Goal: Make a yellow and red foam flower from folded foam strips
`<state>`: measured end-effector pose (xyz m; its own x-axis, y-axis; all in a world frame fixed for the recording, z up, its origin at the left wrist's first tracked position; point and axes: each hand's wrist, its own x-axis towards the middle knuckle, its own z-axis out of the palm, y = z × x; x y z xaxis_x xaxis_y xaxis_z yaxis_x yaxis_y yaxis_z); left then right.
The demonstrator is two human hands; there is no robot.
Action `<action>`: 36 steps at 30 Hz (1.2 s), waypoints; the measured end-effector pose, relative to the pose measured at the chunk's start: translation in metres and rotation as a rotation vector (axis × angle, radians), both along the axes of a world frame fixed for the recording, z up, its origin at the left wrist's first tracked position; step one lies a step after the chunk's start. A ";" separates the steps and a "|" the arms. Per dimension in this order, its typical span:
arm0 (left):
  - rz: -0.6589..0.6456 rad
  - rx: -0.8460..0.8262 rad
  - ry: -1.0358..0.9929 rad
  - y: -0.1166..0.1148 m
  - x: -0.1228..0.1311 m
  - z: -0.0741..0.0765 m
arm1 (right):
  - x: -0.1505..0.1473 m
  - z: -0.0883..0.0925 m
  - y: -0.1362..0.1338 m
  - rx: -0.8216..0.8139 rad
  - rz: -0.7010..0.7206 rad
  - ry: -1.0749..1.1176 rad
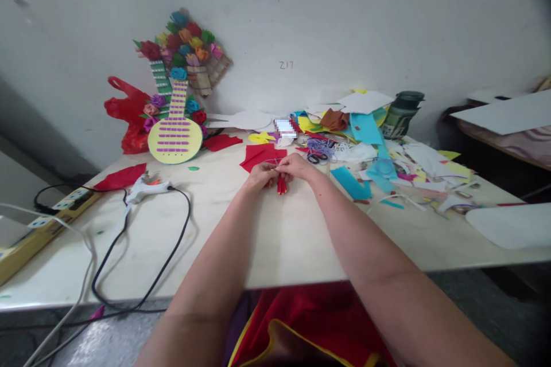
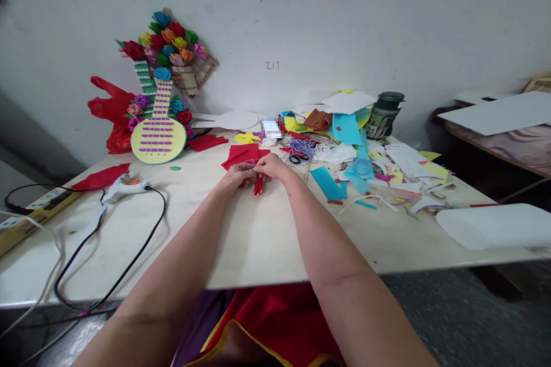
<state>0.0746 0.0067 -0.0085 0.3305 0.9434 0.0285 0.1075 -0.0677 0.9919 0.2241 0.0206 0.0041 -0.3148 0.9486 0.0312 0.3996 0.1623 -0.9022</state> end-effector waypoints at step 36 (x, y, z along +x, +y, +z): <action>0.232 0.370 0.317 0.004 -0.008 -0.010 | -0.004 -0.014 0.009 -0.021 -0.001 0.177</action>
<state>0.0669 0.0111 -0.0188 0.1606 0.9386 0.3054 0.4515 -0.3450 0.8229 0.2204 0.0298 -0.0100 -0.3050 0.9501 0.0658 0.2346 0.1419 -0.9617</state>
